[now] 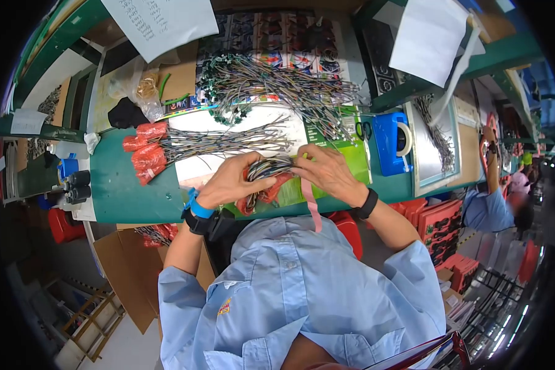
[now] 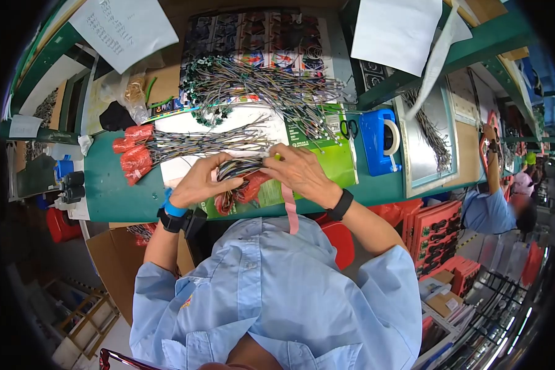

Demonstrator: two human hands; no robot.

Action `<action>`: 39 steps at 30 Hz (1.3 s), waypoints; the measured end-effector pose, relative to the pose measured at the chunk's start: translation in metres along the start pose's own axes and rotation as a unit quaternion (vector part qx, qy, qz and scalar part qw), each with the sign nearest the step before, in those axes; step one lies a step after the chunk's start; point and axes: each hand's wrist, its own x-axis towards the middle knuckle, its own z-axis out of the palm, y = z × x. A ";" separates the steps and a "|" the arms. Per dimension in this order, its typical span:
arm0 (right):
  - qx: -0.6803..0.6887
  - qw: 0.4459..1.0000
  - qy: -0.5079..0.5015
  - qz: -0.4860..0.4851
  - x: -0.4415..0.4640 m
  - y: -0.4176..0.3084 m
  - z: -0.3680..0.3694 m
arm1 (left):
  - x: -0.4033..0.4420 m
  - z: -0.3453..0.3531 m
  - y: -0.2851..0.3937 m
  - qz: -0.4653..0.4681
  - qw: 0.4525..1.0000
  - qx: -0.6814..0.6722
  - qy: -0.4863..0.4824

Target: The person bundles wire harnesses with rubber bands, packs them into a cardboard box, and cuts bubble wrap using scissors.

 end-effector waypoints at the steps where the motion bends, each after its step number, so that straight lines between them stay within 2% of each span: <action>1: -0.019 0.999 0.015 -0.029 0.005 -0.003 -0.001 | 0.003 -0.001 0.010 -0.002 1.000 -0.002 0.001; 2: -0.017 0.999 0.013 -0.031 0.010 -0.005 -0.002 | 0.006 -0.002 0.026 0.026 0.989 0.145 0.023; 3: -0.028 0.998 0.017 -0.047 0.015 -0.006 -0.003 | 0.009 -0.002 0.034 0.052 0.954 0.290 0.044; 4: -0.040 0.997 0.021 -0.062 0.017 -0.007 -0.004 | 0.013 -0.001 0.025 0.105 0.941 0.315 0.063; 5: -0.040 0.997 0.021 -0.062 0.016 -0.005 -0.004 | 0.013 0.000 0.019 0.105 0.941 0.315 0.063; 7: 0.057 0.998 0.023 -0.002 0.013 0.003 -0.003 | 0.012 -0.003 0.011 0.064 0.988 0.110 0.088; 8: 0.055 0.998 0.025 -0.001 0.011 0.005 0.000 | 0.007 0.000 0.012 -0.025 0.992 -0.081 0.098; 9: 0.077 0.996 0.026 0.034 0.006 0.006 0.004 | 0.004 0.002 0.001 -0.031 0.974 -0.178 0.138; 10: 0.099 0.992 0.027 0.067 0.001 0.008 0.010 | 0.002 0.004 -0.018 -0.038 0.945 -0.272 0.178; 11: 0.099 0.993 0.026 0.067 -0.004 0.012 0.018 | 0.002 0.003 -0.040 0.080 0.916 -0.355 0.172; 12: 0.144 0.985 0.038 0.083 -0.009 0.017 0.028 | 0.003 0.005 -0.041 0.081 0.915 -0.354 0.173; 14: 0.192 0.975 0.048 0.098 -0.014 0.024 0.041 | -0.002 0.013 -0.042 0.106 0.779 -0.578 0.219; 15: 0.192 0.975 0.031 0.107 -0.016 0.025 0.044 | -0.007 0.014 -0.046 0.081 0.790 -0.565 0.224; 17: 0.194 0.974 0.012 0.116 -0.016 0.024 0.045 | -0.017 0.003 -0.047 0.067 0.880 -0.465 0.066; 18: 0.150 0.985 0.006 0.083 -0.010 0.022 0.039 | -0.017 -0.002 -0.031 0.101 0.884 -0.456 -0.014; 20: 0.104 0.993 -0.002 0.049 -0.004 0.020 0.032 | -0.020 -0.009 -0.020 0.030 0.916 -0.393 -0.072; 23: 0.121 0.991 0.014 0.048 -0.003 0.019 0.033 | -0.016 -0.008 -0.027 0.034 0.898 -0.437 -0.036; 25: 0.171 0.981 0.004 0.090 -0.012 0.026 0.038 | -0.016 -0.007 -0.027 0.051 0.892 -0.449 -0.014; 27: 0.204 0.973 -0.008 0.108 -0.023 0.022 0.044 | -0.015 -0.005 -0.045 0.133 0.872 -0.472 -0.003; 28: 0.239 0.963 -0.021 0.122 -0.025 0.020 0.044 | -0.014 -0.003 -0.046 0.134 0.871 -0.472 -0.005; 31: 0.200 0.974 0.001 0.103 -0.014 0.007 0.031 | -0.012 0.002 -0.031 0.171 0.831 -0.528 0.045; 34: 0.225 0.969 0.010 0.101 -0.001 -0.002 0.018 | -0.012 -0.003 -0.024 0.156 0.812 -0.550 0.113; 36: 0.243 0.967 0.032 0.063 0.010 -0.016 0.011 | -0.005 -0.003 -0.028 0.169 0.812 -0.554 0.072; 37: 0.261 0.964 0.053 0.025 0.016 -0.022 0.013 | -0.007 0.002 -0.016 0.135 0.818 -0.549 0.108; 38: 0.262 0.964 0.050 0.023 0.021 -0.028 0.019 | -0.005 0.005 -0.015 0.126 0.811 -0.561 0.104; 39: 0.324 0.944 0.058 0.033 0.026 -0.035 0.026 | -0.004 0.008 -0.016 0.118 0.805 -0.573 0.099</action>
